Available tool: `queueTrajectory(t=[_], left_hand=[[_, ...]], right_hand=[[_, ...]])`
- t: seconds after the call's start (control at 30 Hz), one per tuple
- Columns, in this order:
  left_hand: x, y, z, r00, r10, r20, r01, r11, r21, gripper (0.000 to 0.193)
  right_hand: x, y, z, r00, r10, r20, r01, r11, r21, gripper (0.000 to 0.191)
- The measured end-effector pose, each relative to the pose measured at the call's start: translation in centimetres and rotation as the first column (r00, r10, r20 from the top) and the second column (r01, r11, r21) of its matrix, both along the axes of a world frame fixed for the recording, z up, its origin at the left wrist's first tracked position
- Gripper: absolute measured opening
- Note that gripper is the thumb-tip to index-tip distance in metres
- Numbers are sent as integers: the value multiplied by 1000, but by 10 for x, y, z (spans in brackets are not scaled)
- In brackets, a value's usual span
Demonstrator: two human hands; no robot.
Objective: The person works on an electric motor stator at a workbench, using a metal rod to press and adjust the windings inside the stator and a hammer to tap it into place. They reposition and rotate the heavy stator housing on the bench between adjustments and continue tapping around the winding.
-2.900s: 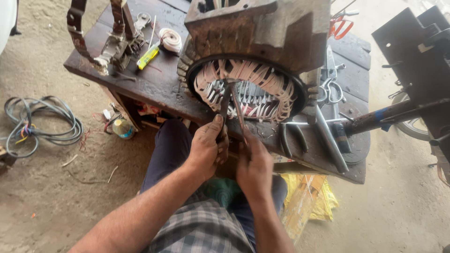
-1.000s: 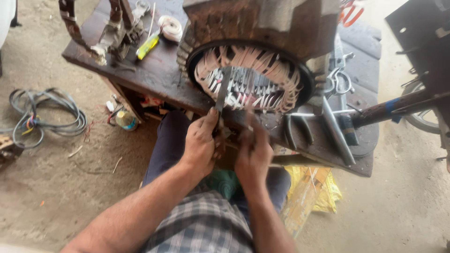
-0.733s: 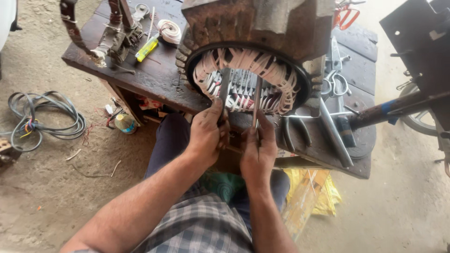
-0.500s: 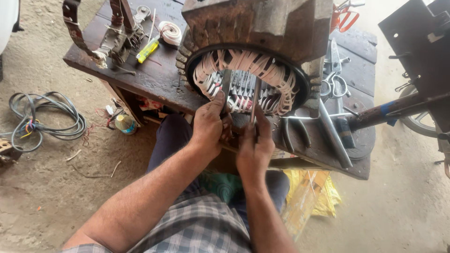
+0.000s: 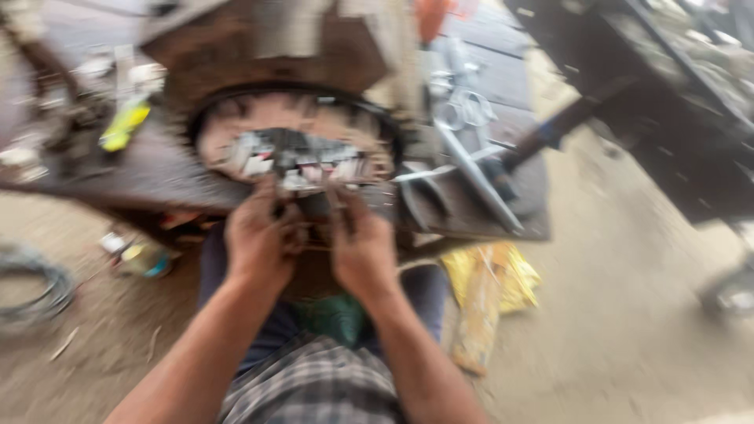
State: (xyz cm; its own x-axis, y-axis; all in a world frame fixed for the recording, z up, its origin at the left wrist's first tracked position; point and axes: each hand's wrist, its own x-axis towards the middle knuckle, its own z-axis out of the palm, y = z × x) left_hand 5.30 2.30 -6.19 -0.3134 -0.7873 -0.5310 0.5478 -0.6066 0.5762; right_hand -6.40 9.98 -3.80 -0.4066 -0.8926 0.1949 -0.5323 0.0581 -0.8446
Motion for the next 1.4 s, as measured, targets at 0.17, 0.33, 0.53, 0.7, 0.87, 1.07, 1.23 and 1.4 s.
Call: queueTrajectory(t=[0.17,0.33,0.53,0.7,0.87,1.07,1.23,1.4], left_hand=[[5,13,0,999,-49,8,49,983,-179,38],[13,7,3,982,-188,-29,179,965,-192,42],[7,0,4,986,-148,73,157,978,-139,39],[2,-6,-7,984,-73,160,72,997,11,33],[14,5,-12,996,-88,19,90,974,-206,43],[15,25,-8,997,-40,-63,18,947,-322,45],[13,16,-7,997,0,-73,-27,931,-365,42],[8,6,-5,998,9,-60,-24,967,-254,42]], right_hand=[[0,12,0,994,100,-33,-104,986,-131,40],[-2,16,4,988,111,109,-121,989,87,48],[7,18,4,992,52,119,-45,997,-66,40],[7,14,-18,982,72,175,-48,989,-137,37],[13,12,-32,869,-15,494,2,1000,26,43],[22,15,-31,820,53,569,23,992,-125,42],[19,16,-32,860,53,508,16,991,-130,41],[17,11,-28,932,34,361,18,990,-138,42]])
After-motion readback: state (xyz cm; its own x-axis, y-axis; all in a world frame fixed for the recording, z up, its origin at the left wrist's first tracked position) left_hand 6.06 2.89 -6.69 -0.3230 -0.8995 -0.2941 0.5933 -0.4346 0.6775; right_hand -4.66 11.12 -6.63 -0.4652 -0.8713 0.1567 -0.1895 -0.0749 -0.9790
